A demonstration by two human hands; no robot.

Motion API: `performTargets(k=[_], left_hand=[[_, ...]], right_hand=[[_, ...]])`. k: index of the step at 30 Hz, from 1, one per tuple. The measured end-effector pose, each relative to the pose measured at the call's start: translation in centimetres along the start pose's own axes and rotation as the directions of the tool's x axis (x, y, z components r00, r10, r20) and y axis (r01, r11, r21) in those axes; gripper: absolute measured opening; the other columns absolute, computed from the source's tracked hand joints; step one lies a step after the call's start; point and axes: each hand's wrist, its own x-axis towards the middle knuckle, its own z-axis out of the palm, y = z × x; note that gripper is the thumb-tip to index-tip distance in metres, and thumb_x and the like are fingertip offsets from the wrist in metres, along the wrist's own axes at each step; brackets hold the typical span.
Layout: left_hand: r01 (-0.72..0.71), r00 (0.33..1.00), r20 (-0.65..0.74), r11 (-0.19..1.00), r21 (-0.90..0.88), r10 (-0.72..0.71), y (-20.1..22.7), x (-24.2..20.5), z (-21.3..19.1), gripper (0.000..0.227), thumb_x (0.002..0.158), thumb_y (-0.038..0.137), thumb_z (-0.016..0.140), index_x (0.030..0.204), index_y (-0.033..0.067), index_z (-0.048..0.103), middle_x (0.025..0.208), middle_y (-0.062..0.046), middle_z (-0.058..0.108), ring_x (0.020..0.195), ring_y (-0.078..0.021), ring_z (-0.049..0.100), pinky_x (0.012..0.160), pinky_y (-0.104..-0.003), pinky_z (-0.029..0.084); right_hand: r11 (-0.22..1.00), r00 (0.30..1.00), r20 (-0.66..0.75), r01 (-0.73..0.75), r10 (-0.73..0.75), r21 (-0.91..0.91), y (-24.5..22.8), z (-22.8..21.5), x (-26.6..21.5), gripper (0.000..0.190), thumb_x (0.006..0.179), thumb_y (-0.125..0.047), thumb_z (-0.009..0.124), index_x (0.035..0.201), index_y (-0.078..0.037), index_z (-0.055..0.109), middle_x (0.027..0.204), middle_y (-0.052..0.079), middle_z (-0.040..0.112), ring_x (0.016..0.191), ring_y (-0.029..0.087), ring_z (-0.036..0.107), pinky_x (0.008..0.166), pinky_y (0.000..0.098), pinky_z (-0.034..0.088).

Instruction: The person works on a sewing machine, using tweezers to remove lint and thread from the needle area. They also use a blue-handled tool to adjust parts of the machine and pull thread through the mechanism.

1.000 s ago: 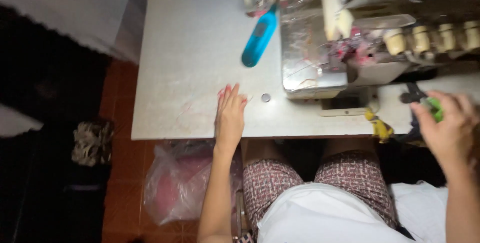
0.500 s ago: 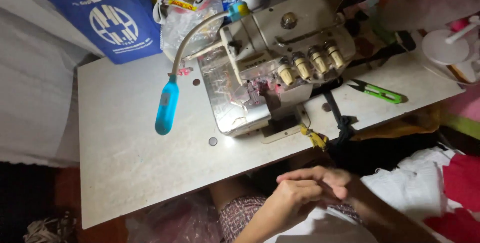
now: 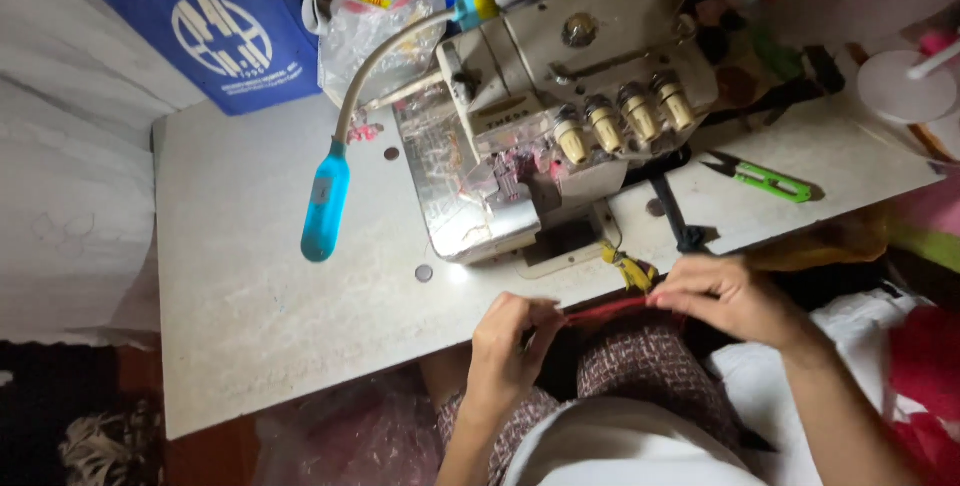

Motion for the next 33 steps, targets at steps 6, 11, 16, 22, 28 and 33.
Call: performTargets(k=[6, 11, 16, 22, 28, 33], left_hand=[[0.316, 0.864, 0.486, 0.893, -0.32, -0.132, 0.9, 0.1, 1.8, 0.084, 0.085, 0.001, 0.072, 0.153, 0.018, 0.026, 0.098, -0.007, 0.068, 0.076, -0.0106, 0.061, 0.067, -0.024, 0.052], [0.222, 0.912, 0.407, 0.885, -0.408, -0.041, -0.2, -1.3, 3.3, 0.008, 0.093, 0.02, 0.065, 0.096, 0.0129, 0.069, 0.093, -0.002, 0.066, 0.087, -0.015, 0.063, 0.08, -0.027, 0.051], [0.225, 0.973, -0.017, 0.965, -0.135, -0.229, -0.5, -1.8, 3.9, 0.011, 0.077, 0.028, 0.08, 0.085, 0.0207, 0.078, 0.089, -0.001, 0.066, 0.079, -0.0192, 0.063, 0.075, -0.028, 0.051], [0.192, 0.981, 0.051, 0.938, -0.29, -0.186, 1.5, -1.4, 5.7, 0.011, 0.088, 0.033, 0.07, 0.098, 0.0297, 0.074, 0.145, -0.016, 0.041, 0.133, -0.0355, 0.037, 0.112, -0.046, 0.026], [0.169, 0.969, 0.205, 0.972, -0.162, -0.134, 1.0, -1.8, 4.5, 0.009, 0.092, 0.025, 0.064, 0.098, 0.022, 0.071, 0.138, -0.011, 0.051, 0.127, -0.0324, 0.048, 0.105, -0.046, 0.033], [0.176, 0.9, 0.418, 0.98, -0.088, -0.124, 1.2, -2.9, 3.2, 0.029, 0.093, 0.011, 0.061, 0.121, 0.0069, 0.058, 0.125, -0.011, 0.061, 0.119, -0.0261, 0.058, 0.1, -0.039, 0.043]], right_hand=[[0.971, 0.945, 0.275, 0.215, -0.179, -0.109, -7.2, 1.3, 3.4, 0.011, 0.078, -0.013, 0.075, 0.089, -0.014, 0.078, 0.085, -0.004, 0.064, 0.068, 0.005, 0.065, 0.058, 0.0174, 0.05], [0.979, 0.975, 0.093, 0.201, -0.204, 0.031, -5.6, 1.5, 2.1, 0.015, 0.079, -0.01, 0.073, 0.093, -0.012, 0.077, 0.096, 0.005, 0.062, 0.082, 0.013, 0.063, 0.071, 0.023, 0.052], [0.996, 0.984, -0.175, -0.044, 0.029, -0.083, -3.3, 4.1, -0.4, 0.007, 0.078, -0.012, 0.075, 0.082, -0.014, 0.08, 0.095, 0.004, 0.07, 0.072, 0.016, 0.071, 0.068, 0.0304, 0.056], [0.41, 0.987, 0.091, -0.138, 0.131, 0.902, -0.7, 9.1, -3.6, 0.096, 0.075, -0.026, 0.084, 0.146, 0.005, 0.027, 0.138, 0.026, 0.049, 0.066, 0.01, 0.067, 0.053, 0.0199, 0.056], [0.346, 0.911, 0.09, -0.242, 0.402, 0.907, 11.5, 6.6, -9.2, 0.022, 0.081, -0.004, 0.069, 0.1, -0.011, 0.076, 0.082, 0.011, 0.079, 0.049, 0.019, 0.067, 0.031, 0.0289, 0.049], [0.573, 0.631, -0.67, -0.737, 0.391, -0.359, 37.7, -4.3, -16.7, 0.016, 0.064, -0.004, 0.049, 0.055, 0.0, 0.037, 0.05, 0.01, 0.034, 0.051, 0.023, 0.028, 0.052, 0.0484, 0.016]])
